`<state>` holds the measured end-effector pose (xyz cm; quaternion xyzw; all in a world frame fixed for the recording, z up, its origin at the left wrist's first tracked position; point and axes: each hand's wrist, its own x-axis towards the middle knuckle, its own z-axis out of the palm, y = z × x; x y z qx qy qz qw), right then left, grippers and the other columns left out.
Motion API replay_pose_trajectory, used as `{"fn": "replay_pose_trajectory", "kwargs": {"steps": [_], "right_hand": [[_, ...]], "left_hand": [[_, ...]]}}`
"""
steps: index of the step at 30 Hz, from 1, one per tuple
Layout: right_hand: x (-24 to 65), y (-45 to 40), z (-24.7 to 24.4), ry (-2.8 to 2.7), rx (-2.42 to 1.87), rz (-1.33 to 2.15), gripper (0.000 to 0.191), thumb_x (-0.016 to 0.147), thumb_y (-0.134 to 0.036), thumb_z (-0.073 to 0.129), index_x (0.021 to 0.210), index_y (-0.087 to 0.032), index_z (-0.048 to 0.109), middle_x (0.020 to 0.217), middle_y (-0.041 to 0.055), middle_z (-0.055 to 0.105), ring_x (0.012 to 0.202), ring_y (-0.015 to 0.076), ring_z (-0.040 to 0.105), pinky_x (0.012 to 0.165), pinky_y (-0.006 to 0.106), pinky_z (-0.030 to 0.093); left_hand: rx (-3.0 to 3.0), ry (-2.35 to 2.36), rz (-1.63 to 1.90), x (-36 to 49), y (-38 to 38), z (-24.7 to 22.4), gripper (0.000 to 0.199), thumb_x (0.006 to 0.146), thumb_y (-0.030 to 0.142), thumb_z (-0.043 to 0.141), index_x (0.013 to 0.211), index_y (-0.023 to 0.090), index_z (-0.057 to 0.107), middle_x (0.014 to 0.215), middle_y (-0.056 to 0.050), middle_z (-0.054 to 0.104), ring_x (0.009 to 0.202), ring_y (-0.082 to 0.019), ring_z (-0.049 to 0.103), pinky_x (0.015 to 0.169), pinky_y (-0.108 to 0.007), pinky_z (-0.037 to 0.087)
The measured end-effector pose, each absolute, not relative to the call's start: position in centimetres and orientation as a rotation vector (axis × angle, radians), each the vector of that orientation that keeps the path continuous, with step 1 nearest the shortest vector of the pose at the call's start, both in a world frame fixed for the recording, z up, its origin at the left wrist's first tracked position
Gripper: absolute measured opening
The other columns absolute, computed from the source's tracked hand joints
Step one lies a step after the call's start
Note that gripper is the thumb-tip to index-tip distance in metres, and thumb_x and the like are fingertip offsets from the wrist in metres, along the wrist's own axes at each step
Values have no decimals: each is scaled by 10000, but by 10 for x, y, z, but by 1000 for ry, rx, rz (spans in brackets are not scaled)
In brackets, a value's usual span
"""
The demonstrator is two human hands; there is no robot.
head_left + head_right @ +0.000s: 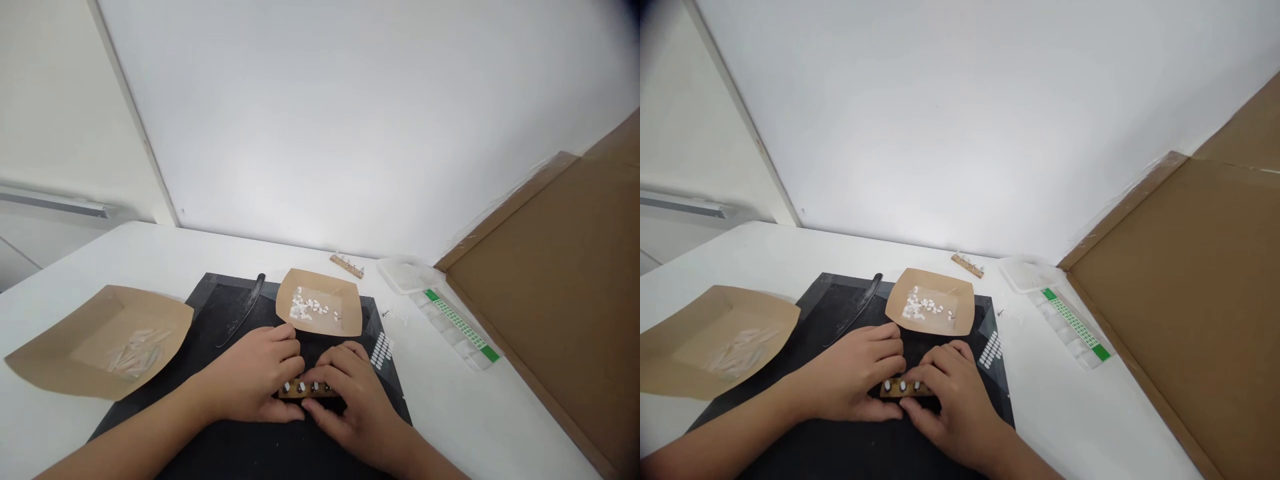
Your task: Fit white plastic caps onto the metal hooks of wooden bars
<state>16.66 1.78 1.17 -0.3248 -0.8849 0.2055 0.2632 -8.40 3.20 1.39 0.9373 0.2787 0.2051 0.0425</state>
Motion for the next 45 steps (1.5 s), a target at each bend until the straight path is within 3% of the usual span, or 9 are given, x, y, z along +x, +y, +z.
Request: {"fn": "replay_pose_trajectory", "kwargs": {"steps": [6, 10, 14, 20, 24, 35, 45], "right_hand": [[162, 16, 11, -2377, -948, 583, 217, 911, -128, 739, 1081, -257, 703, 1015, 6, 687, 935, 195, 664, 923, 401, 409], [164, 17, 13, -2400, -961, 607, 211, 901, -126, 743, 1066, -252, 701, 1030, 7, 687, 946, 195, 664, 916, 393, 418], [166, 16, 12, -2405, -968, 641, 231, 898, -119, 742, 1082, -250, 695, 1056, 16, 684, 969, 207, 653, 923, 404, 418], [167, 15, 11, -2394, -966, 663, 238, 891, -111, 737, 1081, -247, 689, 1059, 21, 674, 972, 214, 647, 904, 408, 430], [167, 15, 13, -2396, -962, 671, 226, 899, -116, 726, 1080, -246, 691, 1057, 34, 673, 972, 223, 645, 897, 412, 453], [168, 16, 12, -2407, -953, 677, 228, 901, -110, 715, 1083, -244, 689, 1060, 35, 665, 979, 227, 637, 895, 416, 457], [168, 14, 15, -2414, -958, 713, 237, 914, -90, 696, 1091, -247, 674, 1081, 40, 659, 1001, 231, 631, 915, 430, 439]], "left_hand": [[2914, 726, 630, -88, 31, 28, 178, 987, 359, 692, 925, 195, 660, 857, -59, 663, 872, -251, 587, 769, -398, 483], [2737, 690, 618, -97, 37, 35, 135, 903, 307, 753, 857, 217, 664, 820, -37, 674, 775, -211, 603, 698, -356, 499], [2604, 683, 705, -107, 41, 42, 75, 862, 270, 791, 916, 240, 749, 979, -48, 754, 859, -213, 663, 775, -353, 538], [2502, 676, 649, -109, 37, 45, 252, 814, 95, 721, 982, 266, 799, 996, -25, 766, 860, -190, 700, 771, -323, 552], [2525, 680, 623, -108, 38, 47, 251, 842, 97, 709, 998, 265, 811, 1042, -43, 768, 885, -200, 716, 769, -326, 559], [2513, 667, 540, -107, 40, 47, 137, 956, 158, 717, 1002, 257, 800, 896, -16, 781, 837, -192, 713, 776, -313, 542], [2440, 648, 496, -106, 45, 41, 158, 949, 121, 722, 989, 249, 804, 880, -13, 770, 861, -188, 715, 790, -280, 531]]}}
